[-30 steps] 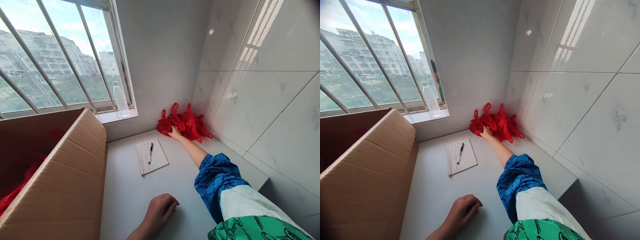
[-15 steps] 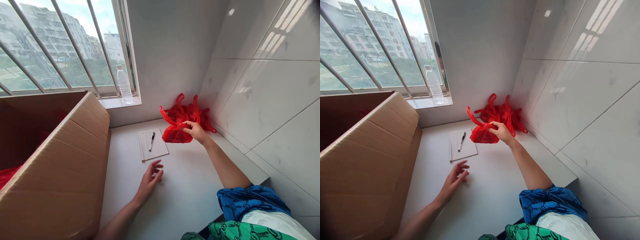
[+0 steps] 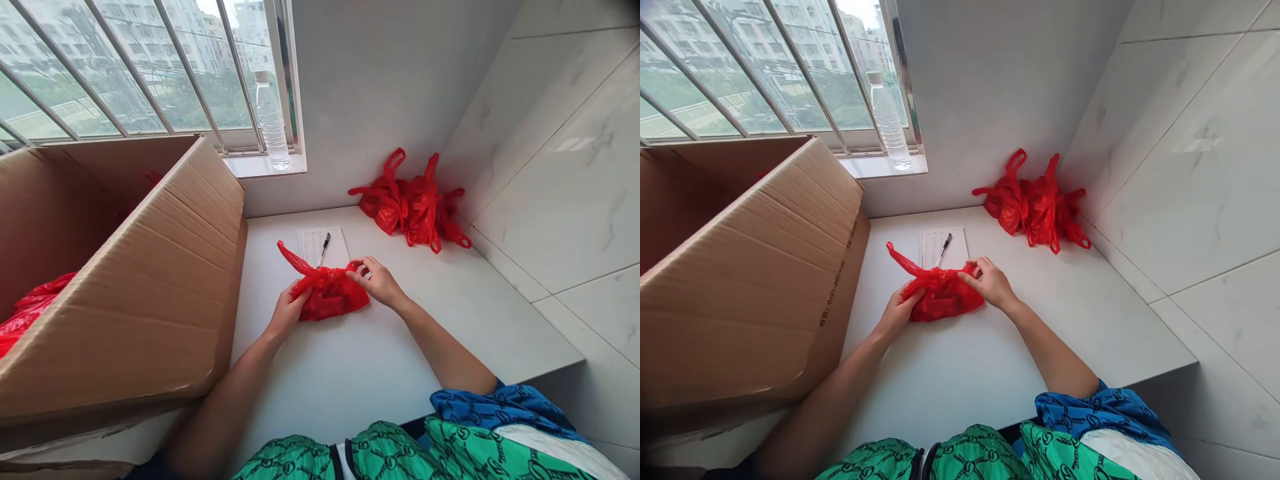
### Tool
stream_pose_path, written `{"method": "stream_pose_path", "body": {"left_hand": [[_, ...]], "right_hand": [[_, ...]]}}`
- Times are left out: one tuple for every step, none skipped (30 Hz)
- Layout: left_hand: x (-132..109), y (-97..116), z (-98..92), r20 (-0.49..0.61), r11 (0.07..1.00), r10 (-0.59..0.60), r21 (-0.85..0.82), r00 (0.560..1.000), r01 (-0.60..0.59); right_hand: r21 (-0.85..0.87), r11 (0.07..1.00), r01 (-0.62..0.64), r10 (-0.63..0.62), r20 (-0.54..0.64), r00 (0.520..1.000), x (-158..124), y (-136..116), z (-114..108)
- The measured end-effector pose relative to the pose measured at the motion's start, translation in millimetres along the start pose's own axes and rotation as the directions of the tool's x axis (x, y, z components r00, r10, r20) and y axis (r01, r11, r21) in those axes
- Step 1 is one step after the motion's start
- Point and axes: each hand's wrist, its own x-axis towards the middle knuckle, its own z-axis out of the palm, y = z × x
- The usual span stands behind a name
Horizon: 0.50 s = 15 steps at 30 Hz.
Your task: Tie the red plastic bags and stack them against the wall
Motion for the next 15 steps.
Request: {"method": "stream_pose_path", "body": {"left_hand": [[0, 1, 0.4, 0.009, 1.0, 0.006, -0.024, 1.0, -0.006], [-2, 3, 0.7, 0.013, 0.999, 0.015, -0.048, 1.0, -0.014], [-3, 6, 0.6, 0.013, 0.998, 0.027, -0.065, 1.0, -0.026], [-6, 9, 0.1, 0.015, 0.996, 0.043, -0.073, 0.999, -0.042], [-9, 12, -1.2, 0.027, 0.995, 0.065, -0.073, 0.998, -0.063], [-12, 15, -3.0, 0.055, 0.995, 0.087, -0.06, 0.995, -0.084], [-14, 18, -5.3, 0.097, 0.994, 0.109, -0.034, 0.989, -0.106], [-17, 20, -7.9, 0.149, 0.991, 0.13, -0.005, 0.98, -0.131], [-19, 21, -10.4, 0.201, 0.988, 0.149, 0.015, 0.968, -0.155], [-20, 22, -12.4, 0.241, 0.985, 0.161, 0.023, 0.957, -0.171], [-20, 21, -13.8, 0.261, 0.984, 0.163, 0.021, 0.951, -0.174], [-19, 20, -14.2, 0.256, 0.987, 0.153, 0.014, 0.955, -0.162], [-18, 17, -13.6, 0.221, 0.991, 0.131, 0.009, 0.966, -0.136], [-16, 15, -11.9, 0.164, 0.994, 0.098, 0.023, 0.982, -0.103], [-15, 12, -9.4, 0.103, 0.996, 0.063, 0.06, 0.993, -0.069]], "right_hand": [[-0.019, 1.0, 0.007, -0.006, 0.044, 0.999, -2, -1, 1], [-0.024, 0.999, 0.029, -0.027, 0.081, 0.996, -4, -3, 1], [-0.009, 0.998, 0.06, -0.059, 0.096, 0.994, -5, -5, 2], [0.025, 0.995, 0.094, -0.096, 0.082, 0.992, -6, -8, 3], [0.07, 0.989, 0.129, -0.132, 0.038, 0.99, -7, -10, 3], [0.115, 0.98, 0.162, -0.16, -0.022, 0.987, -8, -13, 2], [0.148, 0.971, 0.186, -0.175, -0.08, 0.981, -8, -14, 0], [0.159, 0.968, 0.193, -0.175, -0.12, 0.977, -8, -14, -3], [0.147, 0.974, 0.174, -0.154, -0.136, 0.979, -8, -12, -6], [0.113, 0.986, 0.127, -0.112, -0.131, 0.985, -8, -9, -10], [0.061, 0.997, 0.054, -0.048, -0.106, 0.993, -9, -5, -14], [0.006, 1.0, -0.03, 0.03, -0.058, 0.998, -9, -1, -17], [-0.035, 0.994, -0.107, 0.108, 0.01, 0.994, -10, 2, -18], [-0.044, 0.985, -0.165, 0.169, 0.097, 0.981, -10, 5, -17], [-0.012, 0.979, -0.204, 0.202, 0.198, 0.959, -11, 7, -14]]}}
